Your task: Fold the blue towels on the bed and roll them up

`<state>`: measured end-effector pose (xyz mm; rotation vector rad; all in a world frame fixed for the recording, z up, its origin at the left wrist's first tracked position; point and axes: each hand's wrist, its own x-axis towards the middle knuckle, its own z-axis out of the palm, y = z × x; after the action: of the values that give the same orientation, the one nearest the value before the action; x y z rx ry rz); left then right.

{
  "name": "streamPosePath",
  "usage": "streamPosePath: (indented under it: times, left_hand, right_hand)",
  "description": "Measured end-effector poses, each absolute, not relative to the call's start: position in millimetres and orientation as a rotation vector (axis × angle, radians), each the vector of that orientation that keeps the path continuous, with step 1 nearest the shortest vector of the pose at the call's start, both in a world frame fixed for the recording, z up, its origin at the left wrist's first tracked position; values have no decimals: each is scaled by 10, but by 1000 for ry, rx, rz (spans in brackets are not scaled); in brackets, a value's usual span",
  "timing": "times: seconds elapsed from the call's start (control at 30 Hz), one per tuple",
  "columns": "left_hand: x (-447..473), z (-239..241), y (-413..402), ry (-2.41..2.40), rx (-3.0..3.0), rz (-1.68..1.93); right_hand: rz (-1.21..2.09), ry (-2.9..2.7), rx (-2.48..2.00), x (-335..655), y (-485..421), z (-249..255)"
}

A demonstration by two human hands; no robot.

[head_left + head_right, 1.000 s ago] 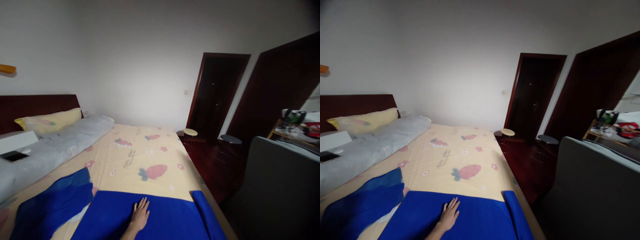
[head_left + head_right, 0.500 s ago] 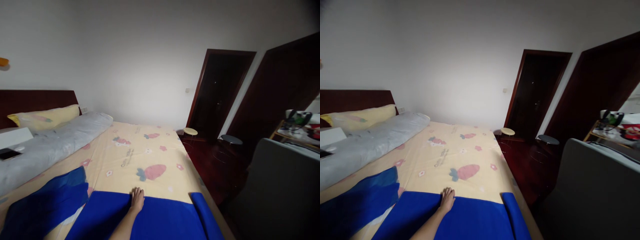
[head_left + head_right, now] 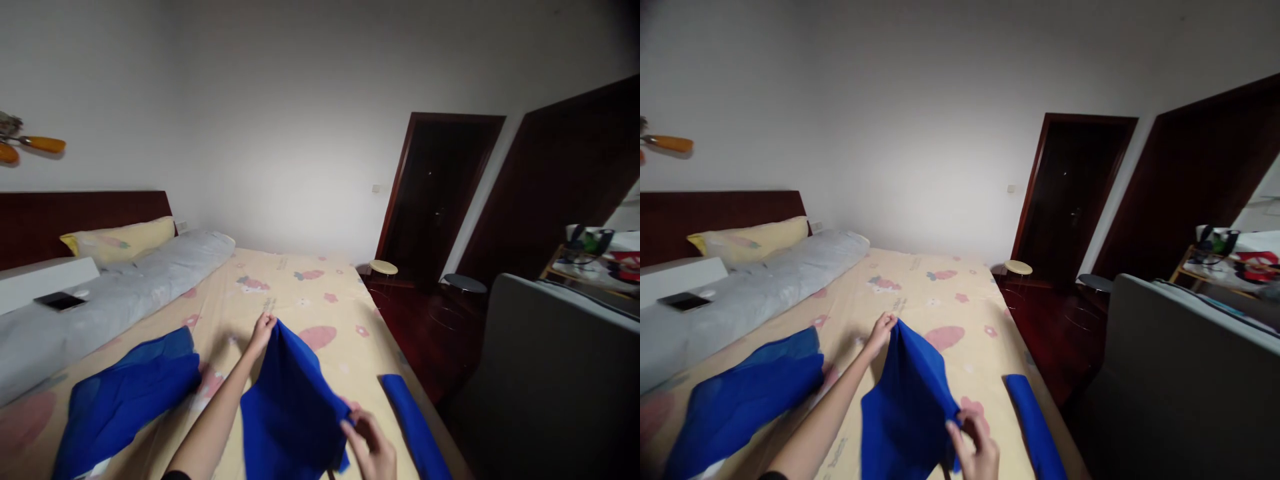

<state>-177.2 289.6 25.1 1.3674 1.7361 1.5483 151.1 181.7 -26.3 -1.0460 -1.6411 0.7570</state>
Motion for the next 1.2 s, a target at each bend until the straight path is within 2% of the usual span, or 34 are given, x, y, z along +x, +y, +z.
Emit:
streamPosePath:
  times: [0.1, 0.2, 0.4, 0.7, 1.03, 1.2]
  left_hand:
    - [-1975, 707, 2596, 1534, 1248, 1750]
    - [-2075, 1051, 2240, 1382, 1186, 1822]
    - [-2150, 1417, 1808, 1273, 1172, 1832]
    - [-2200, 1553, 1588, 1353, 1312, 1735]
    - [-2287, 1575, 1606, 1556, 1512, 1552]
    - [-2320, 1511, 1745, 1589, 1544, 1535]
  right_hand:
    - [820, -1366, -962, 1609, 2208, 363]
    - [982, -1381, -913, 1662, 2515, 864]
    - [1041, -1580, -894, 1667, 2874, 1332]
    - [951, -1669, -854, 1683, 2907, 1585]
    - [780, -1808, -920, 1880, 2977, 1554]
    - [826, -1801, -975, 1771, 3137, 1449]
